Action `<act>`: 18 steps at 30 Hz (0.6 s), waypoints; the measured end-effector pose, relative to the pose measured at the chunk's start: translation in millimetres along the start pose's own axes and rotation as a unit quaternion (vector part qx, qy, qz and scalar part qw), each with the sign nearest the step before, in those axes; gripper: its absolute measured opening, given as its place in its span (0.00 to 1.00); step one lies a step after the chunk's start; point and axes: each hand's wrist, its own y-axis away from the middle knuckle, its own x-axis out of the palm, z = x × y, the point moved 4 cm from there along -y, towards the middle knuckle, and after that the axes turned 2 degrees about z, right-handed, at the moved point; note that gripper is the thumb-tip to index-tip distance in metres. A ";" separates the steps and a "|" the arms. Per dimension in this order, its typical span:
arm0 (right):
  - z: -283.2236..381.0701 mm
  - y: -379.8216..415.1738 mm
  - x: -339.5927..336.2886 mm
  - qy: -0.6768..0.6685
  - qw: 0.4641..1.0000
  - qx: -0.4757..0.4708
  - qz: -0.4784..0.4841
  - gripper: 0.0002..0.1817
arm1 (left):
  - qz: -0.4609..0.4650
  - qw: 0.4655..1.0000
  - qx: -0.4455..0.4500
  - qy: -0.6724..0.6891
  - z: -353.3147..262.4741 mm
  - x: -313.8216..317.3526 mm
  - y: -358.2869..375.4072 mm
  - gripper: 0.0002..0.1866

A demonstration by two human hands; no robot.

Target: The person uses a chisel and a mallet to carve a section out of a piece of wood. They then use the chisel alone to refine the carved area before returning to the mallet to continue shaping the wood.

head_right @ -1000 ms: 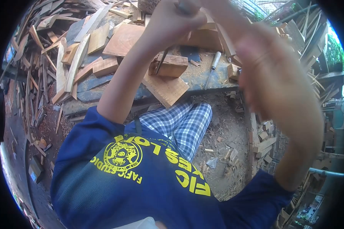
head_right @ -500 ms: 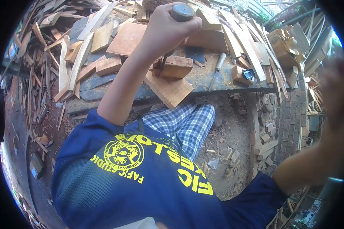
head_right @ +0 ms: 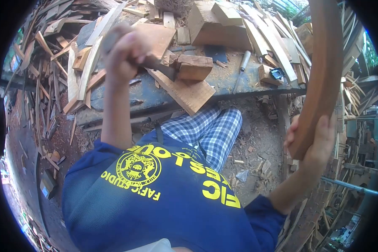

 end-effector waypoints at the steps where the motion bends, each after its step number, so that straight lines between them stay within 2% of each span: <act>1: -21.8 11.3 -5.8 -0.027 0.999 0.022 -0.012 0.23 | -0.011 0.999 -0.001 0.032 0.0 -17.6 12.8 0.08; 2: -46.0 21.7 -9.6 -0.054 0.997 0.044 -0.023 0.24 | -0.023 0.998 -0.003 0.063 0.3 -33.4 26.4 0.09; 4: -92.7 39.7 -2.2 -0.162 0.978 0.120 -0.051 0.26 | -0.149 0.977 -0.003 0.149 3.6 -58.1 53.8 0.08; 6: -132.5 53.6 10.9 -0.181 0.967 0.170 -0.056 0.28 | -0.351 0.919 -0.030 0.175 12.9 -80.2 82.3 0.08; 7: -153.0 60.6 17.6 -0.216 0.954 0.201 -0.063 0.27 | -0.429 0.889 -0.053 0.148 13.6 -82.8 93.7 0.10; 10: -197.1 81.2 36.4 -0.264 0.923 0.267 -0.087 0.25 | -0.435 0.895 -0.076 0.056 9.2 -79.6 112.6 0.10; 12: -213.6 93.5 48.1 -0.254 0.916 0.294 -0.100 0.22 | -0.428 0.900 -0.068 0.054 1.8 -69.5 117.0 0.09; 14: -224.0 101.7 57.3 -0.253 0.912 0.305 -0.108 0.21 | -0.387 0.915 -0.096 -0.067 -7.6 -50.9 108.8 0.07; 16: -233.8 106.5 65.9 -0.235 0.915 0.317 -0.088 0.20 | -0.349 0.927 -0.097 -0.093 -7.0 -39.2 107.3 0.06; 18: -245.7 111.7 74.4 -0.238 0.912 0.320 -0.095 0.19 | -0.229 0.960 -0.055 -0.149 -13.0 -16.2 98.5 0.06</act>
